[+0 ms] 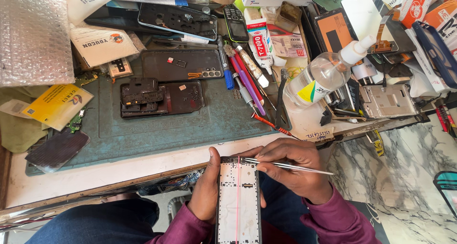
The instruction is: The person sits at a cluttered workbench and uses a metal spudger to carefully pry and scrape along the edges of a disassembled smartphone frame. The person repeatedly adjusts the phone's orientation while working on the perimeter.
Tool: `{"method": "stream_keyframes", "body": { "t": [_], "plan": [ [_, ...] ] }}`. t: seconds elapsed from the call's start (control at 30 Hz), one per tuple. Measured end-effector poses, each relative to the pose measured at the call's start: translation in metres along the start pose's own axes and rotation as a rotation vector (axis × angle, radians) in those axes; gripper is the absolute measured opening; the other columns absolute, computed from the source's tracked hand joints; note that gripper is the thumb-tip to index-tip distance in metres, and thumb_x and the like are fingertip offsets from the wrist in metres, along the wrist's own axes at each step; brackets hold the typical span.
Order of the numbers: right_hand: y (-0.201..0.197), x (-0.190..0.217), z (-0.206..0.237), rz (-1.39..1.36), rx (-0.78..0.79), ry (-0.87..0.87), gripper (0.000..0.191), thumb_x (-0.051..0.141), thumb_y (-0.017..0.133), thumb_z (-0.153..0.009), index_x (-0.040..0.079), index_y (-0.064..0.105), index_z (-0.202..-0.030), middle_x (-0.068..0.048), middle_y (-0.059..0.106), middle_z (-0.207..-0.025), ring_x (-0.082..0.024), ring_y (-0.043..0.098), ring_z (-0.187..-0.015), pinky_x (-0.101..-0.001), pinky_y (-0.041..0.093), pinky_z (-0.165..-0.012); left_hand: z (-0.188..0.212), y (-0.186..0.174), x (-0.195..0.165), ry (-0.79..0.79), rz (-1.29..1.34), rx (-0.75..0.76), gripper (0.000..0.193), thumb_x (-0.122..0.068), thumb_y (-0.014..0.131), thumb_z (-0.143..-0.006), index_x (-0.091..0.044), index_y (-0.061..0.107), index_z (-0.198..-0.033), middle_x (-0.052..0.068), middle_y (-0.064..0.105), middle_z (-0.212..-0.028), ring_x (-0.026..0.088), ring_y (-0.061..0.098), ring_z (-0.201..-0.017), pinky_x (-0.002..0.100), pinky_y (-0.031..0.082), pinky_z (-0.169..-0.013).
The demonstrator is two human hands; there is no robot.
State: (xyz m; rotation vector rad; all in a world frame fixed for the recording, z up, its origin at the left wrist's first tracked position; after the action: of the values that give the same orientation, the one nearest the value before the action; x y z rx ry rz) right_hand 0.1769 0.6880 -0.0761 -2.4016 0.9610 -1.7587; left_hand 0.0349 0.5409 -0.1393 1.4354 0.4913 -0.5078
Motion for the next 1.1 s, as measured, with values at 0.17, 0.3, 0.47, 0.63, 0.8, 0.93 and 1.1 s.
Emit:
{"method": "stream_keyframes", "body": {
  "t": [0.17, 0.3, 0.47, 0.63, 0.8, 0.93, 1.1],
  "plan": [
    [0.002, 0.005, -0.003, 0.15, 0.007, -0.052, 0.011, 0.005, 0.079, -0.09, 0.0, 0.071, -0.096, -0.013, 0.077, -0.096, -0.025, 0.08, -0.097, -0.0313, 0.063, -0.082, -0.001, 0.0, 0.0, 0.015, -0.009, 0.013, 0.104, -0.073, 0.004, -0.097, 0.001, 0.045, -0.157, 0.019, 0.075, -0.08, 0.023, 0.074, -0.071, 0.029, 0.06, -0.066],
    [0.004, 0.003, -0.004, 0.155, -0.026, -0.033, 0.011, 0.006, 0.079, -0.089, 0.001, 0.07, -0.092, -0.01, 0.072, -0.091, -0.021, 0.077, -0.091, -0.0295, 0.061, -0.078, 0.0, 0.0, 0.001, 0.003, 0.031, 0.0, 0.103, -0.073, 0.005, -0.097, 0.001, 0.046, -0.156, 0.02, 0.074, -0.079, 0.024, 0.075, -0.07, 0.03, 0.061, -0.065],
    [0.005, -0.002, -0.002, 0.147, -0.048, 0.035, 0.01, 0.007, 0.08, -0.089, 0.002, 0.07, -0.088, -0.008, 0.073, -0.086, -0.015, 0.071, -0.08, -0.0269, 0.055, -0.072, -0.001, -0.002, 0.003, 0.0, 0.049, 0.018, 0.102, -0.073, 0.004, -0.097, 0.0, 0.046, -0.156, 0.02, 0.074, -0.08, 0.025, 0.074, -0.07, 0.031, 0.061, -0.066],
    [0.008, -0.004, 0.001, 0.187, -0.05, -0.003, 0.013, 0.009, 0.08, -0.088, 0.002, 0.069, -0.087, -0.008, 0.071, -0.085, -0.015, 0.07, -0.077, -0.0271, 0.055, -0.07, -0.001, -0.006, 0.005, 0.025, -0.022, 0.028, 0.105, -0.073, 0.004, -0.099, 0.003, 0.048, -0.157, 0.021, 0.074, -0.082, 0.025, 0.074, -0.074, 0.03, 0.06, -0.069],
    [0.012, -0.005, 0.002, 0.171, -0.055, -0.052, 0.014, 0.009, 0.08, -0.089, 0.001, 0.069, -0.089, -0.008, 0.071, -0.085, -0.016, 0.071, -0.078, -0.0285, 0.058, -0.073, 0.0, -0.006, 0.009, 0.003, 0.05, 0.017, 0.104, -0.073, 0.004, -0.096, 0.002, 0.046, -0.155, 0.022, 0.074, -0.081, 0.027, 0.075, -0.071, 0.032, 0.06, -0.066],
    [0.015, -0.007, 0.002, 0.175, -0.074, -0.059, 0.014, 0.009, 0.081, -0.088, 0.001, 0.07, -0.088, -0.008, 0.071, -0.084, -0.016, 0.071, -0.077, -0.0294, 0.059, -0.075, 0.0, -0.005, 0.009, 0.01, 0.07, 0.006, 0.103, -0.074, 0.007, -0.096, 0.002, 0.045, -0.155, 0.023, 0.074, -0.081, 0.028, 0.075, -0.07, 0.033, 0.061, -0.065],
    [0.021, -0.013, 0.004, 0.101, -0.087, -0.054, 0.014, 0.009, 0.08, -0.09, 0.001, 0.069, -0.09, -0.007, 0.069, -0.086, -0.018, 0.074, -0.083, -0.0308, 0.062, -0.08, 0.0, -0.005, 0.01, -0.012, 0.119, -0.015, 0.104, -0.074, 0.009, -0.095, 0.003, 0.045, -0.154, 0.022, 0.074, -0.083, 0.029, 0.075, -0.071, 0.034, 0.061, -0.065]
  ]
}}
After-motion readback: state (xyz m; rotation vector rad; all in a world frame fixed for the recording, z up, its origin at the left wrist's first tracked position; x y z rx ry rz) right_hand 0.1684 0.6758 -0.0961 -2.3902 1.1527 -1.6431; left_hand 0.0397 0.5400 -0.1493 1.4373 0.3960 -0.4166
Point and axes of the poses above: each hand's wrist, its own z-axis away from the middle knuckle, its own y-axis out of the palm, x = y × z, the point moved 1 cm from there along -z, towards the middle knuckle
